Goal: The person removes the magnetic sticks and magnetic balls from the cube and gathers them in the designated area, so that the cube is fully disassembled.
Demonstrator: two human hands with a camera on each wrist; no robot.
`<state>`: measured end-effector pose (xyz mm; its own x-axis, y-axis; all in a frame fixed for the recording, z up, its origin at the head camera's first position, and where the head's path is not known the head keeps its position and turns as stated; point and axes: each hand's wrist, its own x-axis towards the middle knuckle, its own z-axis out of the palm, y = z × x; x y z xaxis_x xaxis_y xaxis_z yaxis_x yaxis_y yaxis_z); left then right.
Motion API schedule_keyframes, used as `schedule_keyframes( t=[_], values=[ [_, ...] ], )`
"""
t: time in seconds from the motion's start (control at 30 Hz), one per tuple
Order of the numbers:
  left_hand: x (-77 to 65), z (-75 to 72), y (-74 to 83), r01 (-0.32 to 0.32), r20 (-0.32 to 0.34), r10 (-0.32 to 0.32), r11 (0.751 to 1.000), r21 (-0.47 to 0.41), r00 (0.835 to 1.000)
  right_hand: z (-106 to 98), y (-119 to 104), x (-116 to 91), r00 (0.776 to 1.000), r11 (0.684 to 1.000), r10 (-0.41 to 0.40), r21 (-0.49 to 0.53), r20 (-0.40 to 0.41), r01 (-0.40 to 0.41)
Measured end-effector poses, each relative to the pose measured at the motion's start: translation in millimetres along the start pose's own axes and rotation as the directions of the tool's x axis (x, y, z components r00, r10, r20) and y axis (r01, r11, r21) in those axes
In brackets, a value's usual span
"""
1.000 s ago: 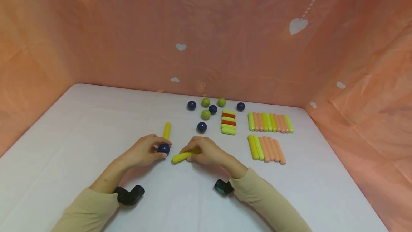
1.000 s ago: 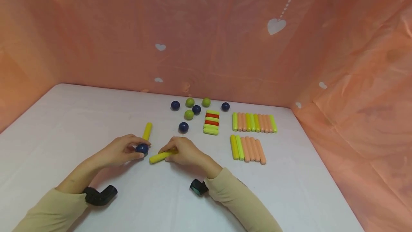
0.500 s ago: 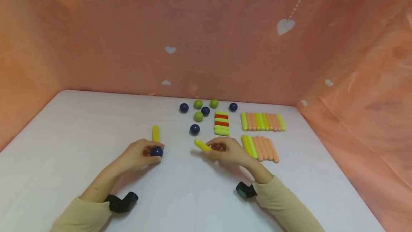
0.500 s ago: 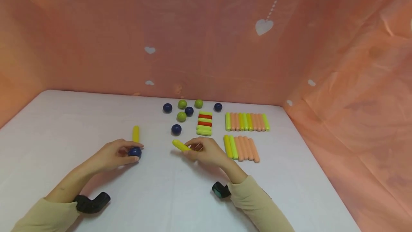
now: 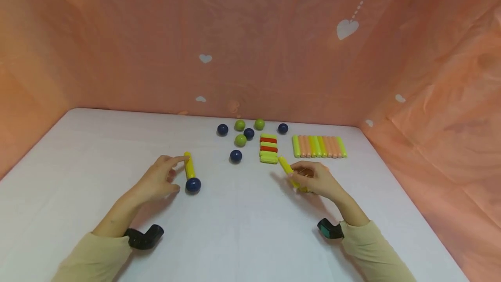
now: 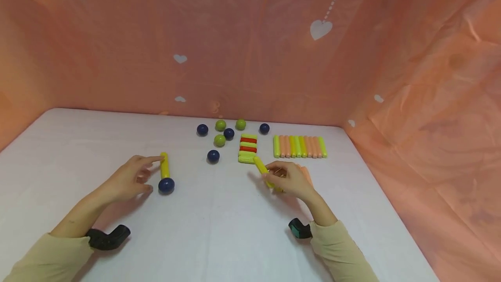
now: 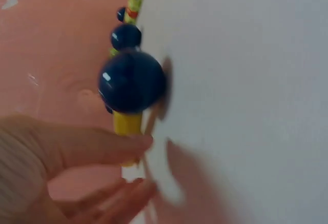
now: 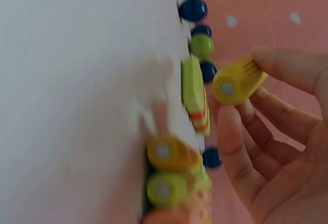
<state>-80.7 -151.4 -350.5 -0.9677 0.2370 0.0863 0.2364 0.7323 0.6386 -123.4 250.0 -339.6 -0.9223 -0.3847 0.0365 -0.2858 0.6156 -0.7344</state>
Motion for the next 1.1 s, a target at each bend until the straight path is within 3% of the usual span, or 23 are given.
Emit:
schedule_keyframes(
  t=[0.23,0.4,0.53,0.87,1.0,1.1],
  values=[
    [17.5,4.4,-10.1,-0.079,-0.005,0.079,0.996,0.047,0.997,-25.8,13.5,-11.6,0.980,0.986,0.153,-0.040,-0.125,-0.160],
    [24.1,8.9,-11.4,-0.099,0.012,0.098,0.994,0.050,0.995,-39.8,24.9,-20.3,0.931,0.950,0.306,0.007,-0.199,-0.311],
    [22.7,10.5,-12.1,-0.086,0.012,0.085,0.994,0.065,0.996,-46.9,33.9,-24.8,0.887,0.908,0.418,0.051,-0.194,-0.417],
    [7.2,7.0,-11.3,-0.088,0.001,0.088,0.995,0.047,0.996,-59.1,51.9,-29.5,0.816,0.841,0.532,0.027,-0.226,-0.541],
    [0.7,5.9,-8.4,-0.087,-0.013,0.088,0.995,0.047,0.996,-59.2,57.0,-31.2,0.811,0.826,0.550,-0.015,-0.201,-0.564],
    [-2.8,5.8,-6.5,-0.081,-0.007,0.082,0.995,0.054,0.997,-58.0,59.5,-32.6,0.822,0.834,0.534,-0.034,-0.196,-0.550]
  ],
)
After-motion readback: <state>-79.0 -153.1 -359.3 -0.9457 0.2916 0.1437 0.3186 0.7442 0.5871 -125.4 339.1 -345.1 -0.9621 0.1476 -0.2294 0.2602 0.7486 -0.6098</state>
